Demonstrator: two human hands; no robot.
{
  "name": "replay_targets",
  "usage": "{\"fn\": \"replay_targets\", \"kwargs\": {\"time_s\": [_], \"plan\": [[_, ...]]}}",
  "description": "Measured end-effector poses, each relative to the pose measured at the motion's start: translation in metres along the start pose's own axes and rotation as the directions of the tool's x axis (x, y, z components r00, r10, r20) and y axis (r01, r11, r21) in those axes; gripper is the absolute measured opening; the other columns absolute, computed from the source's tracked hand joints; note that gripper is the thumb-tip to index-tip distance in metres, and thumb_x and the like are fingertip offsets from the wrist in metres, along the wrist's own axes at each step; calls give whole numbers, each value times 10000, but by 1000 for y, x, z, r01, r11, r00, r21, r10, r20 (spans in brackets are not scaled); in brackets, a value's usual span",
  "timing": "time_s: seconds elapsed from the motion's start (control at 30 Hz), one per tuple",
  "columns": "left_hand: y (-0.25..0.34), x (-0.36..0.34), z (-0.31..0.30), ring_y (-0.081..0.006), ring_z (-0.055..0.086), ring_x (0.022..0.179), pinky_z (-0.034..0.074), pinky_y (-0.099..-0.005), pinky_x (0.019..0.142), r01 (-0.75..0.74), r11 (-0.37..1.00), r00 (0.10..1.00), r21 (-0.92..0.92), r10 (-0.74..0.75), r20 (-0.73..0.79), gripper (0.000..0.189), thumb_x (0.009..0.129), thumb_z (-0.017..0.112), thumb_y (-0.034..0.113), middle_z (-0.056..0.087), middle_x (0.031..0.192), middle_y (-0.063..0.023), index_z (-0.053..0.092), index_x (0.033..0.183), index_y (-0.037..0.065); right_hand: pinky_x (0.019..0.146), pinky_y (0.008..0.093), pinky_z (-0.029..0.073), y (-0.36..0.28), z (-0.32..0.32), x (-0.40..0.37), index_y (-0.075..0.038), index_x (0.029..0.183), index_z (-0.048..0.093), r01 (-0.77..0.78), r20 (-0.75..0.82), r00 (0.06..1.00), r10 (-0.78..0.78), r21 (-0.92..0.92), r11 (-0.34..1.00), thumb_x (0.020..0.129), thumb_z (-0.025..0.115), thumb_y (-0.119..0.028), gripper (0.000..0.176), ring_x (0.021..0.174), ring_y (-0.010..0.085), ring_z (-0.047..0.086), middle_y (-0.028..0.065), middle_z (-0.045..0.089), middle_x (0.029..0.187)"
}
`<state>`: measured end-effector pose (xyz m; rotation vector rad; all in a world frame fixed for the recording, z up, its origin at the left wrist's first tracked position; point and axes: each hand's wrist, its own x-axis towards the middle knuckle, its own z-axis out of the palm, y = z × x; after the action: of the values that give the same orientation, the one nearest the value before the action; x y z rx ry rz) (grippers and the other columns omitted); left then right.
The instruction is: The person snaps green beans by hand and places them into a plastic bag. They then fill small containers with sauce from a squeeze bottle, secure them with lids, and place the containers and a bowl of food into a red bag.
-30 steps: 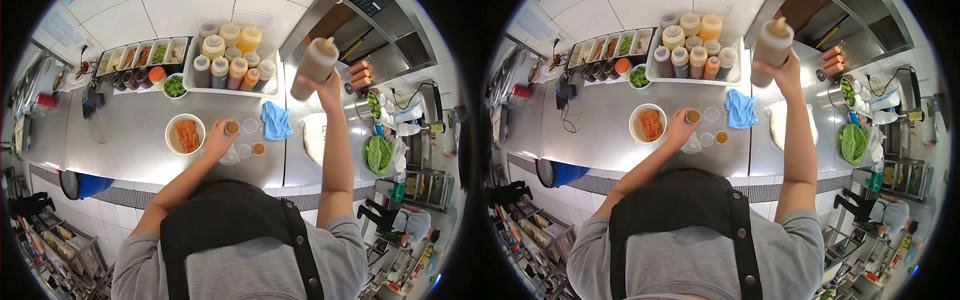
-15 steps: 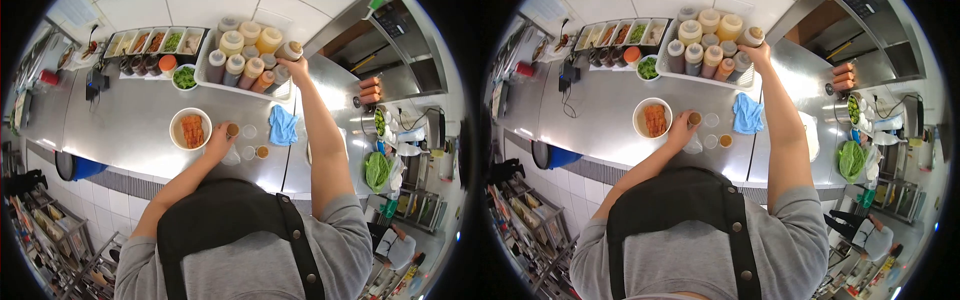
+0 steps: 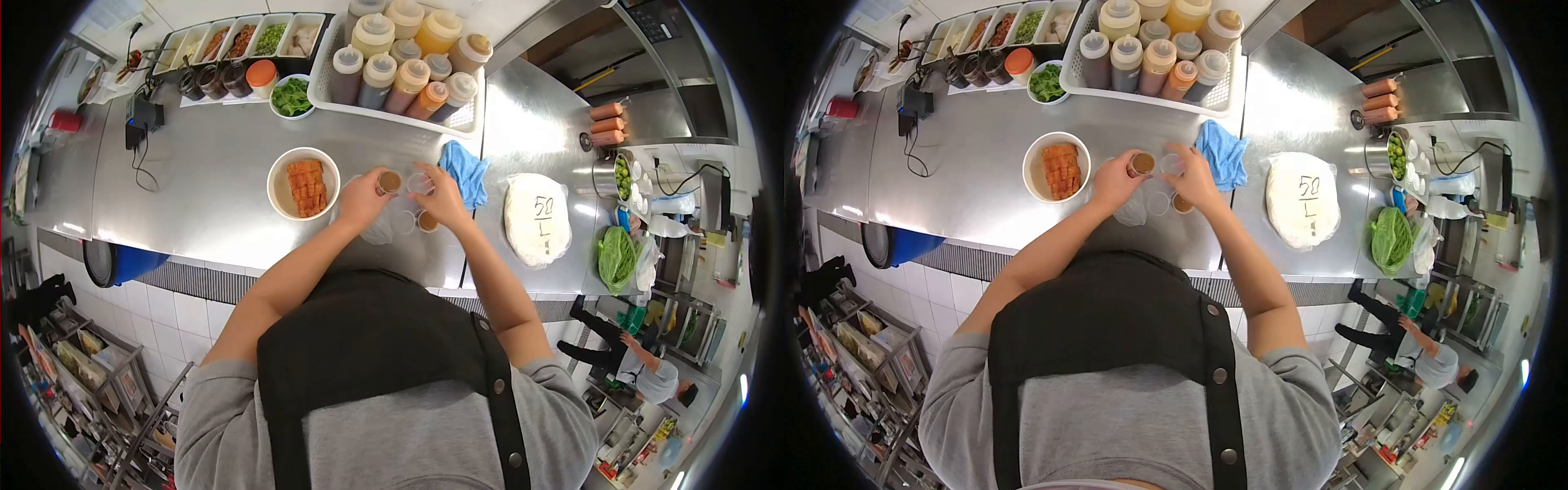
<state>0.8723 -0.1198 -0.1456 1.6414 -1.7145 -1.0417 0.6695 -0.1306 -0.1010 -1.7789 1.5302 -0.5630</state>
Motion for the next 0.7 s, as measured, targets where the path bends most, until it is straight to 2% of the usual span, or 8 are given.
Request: {"fn": "replay_targets", "kwargs": {"time_s": [0.03,0.13,0.23,0.43,0.53,0.63,0.7], "plan": [[-3,0,0,-330,703,811,540,-436,708,5,1000,1000,-17,-5,2,452,747,851,258,726,833,-100,683,1155,158,806,351,566,-10,4,-3,-34,1298,605,-129,-14,991,131,91,987,716,828,-31,624,882,266,670,181,653,1061],[-12,2,3,-253,677,699,521,-385,641,-33,999,999,-31,32,-22,499,704,884,195,699,770,-76,694,1163,141,776,334,570,-19,22,-5,-3,1255,625,-120,-9,992,127,271,955,679,837,-7,614,872,251,670,165,654,1029],[-16,4,4,-253,681,701,531,-375,658,-31,997,1000,-70,31,-5,477,708,865,150,703,775,-81,702,1156,132,787,328,564,-24,26,4,67,1244,618,47,10,999,-47,69,997,694,809,8,585,857,228,659,154,645,1021],[-20,6,0,-245,682,701,537,-368,672,-25,995,998,-101,31,57,476,717,840,106,702,775,-77,702,1172,122,794,402,560,-23,36,19,0,1108,696,145,74,988,-133,-193,970,660,794,1,459,885,376,660,197,635,990],[-17,7,-5,-245,681,703,538,-370,681,-48,996,995,-79,54,79,468,725,836,112,695,768,-79,698,1172,105,776,424,555,-21,39,24,-23,1049,719,152,83,987,-138,-197,968,654,789,-10,401,871,410,644,202,631,953],[-23,10,-6,-229,664,681,534,-371,681,-94,981,990,-173,109,84,453,735,834,126,678,749,-73,698,1166,85,817,474,546,-18,34,33,6,970,709,171,162,977,-139,-206,964,635,826,-11,356,953,432,652,198,648,955],[-34,18,2,-206,645,674,518,-361,660,-67,966,996,-249,81,46,388,769,822,142,661,735,-67,700,1130,72,807,465,549,-14,32,38,2,968,707,213,211,961,-182,-134,968,611,843,-18,383,933,425,654,191,653,958]]}}
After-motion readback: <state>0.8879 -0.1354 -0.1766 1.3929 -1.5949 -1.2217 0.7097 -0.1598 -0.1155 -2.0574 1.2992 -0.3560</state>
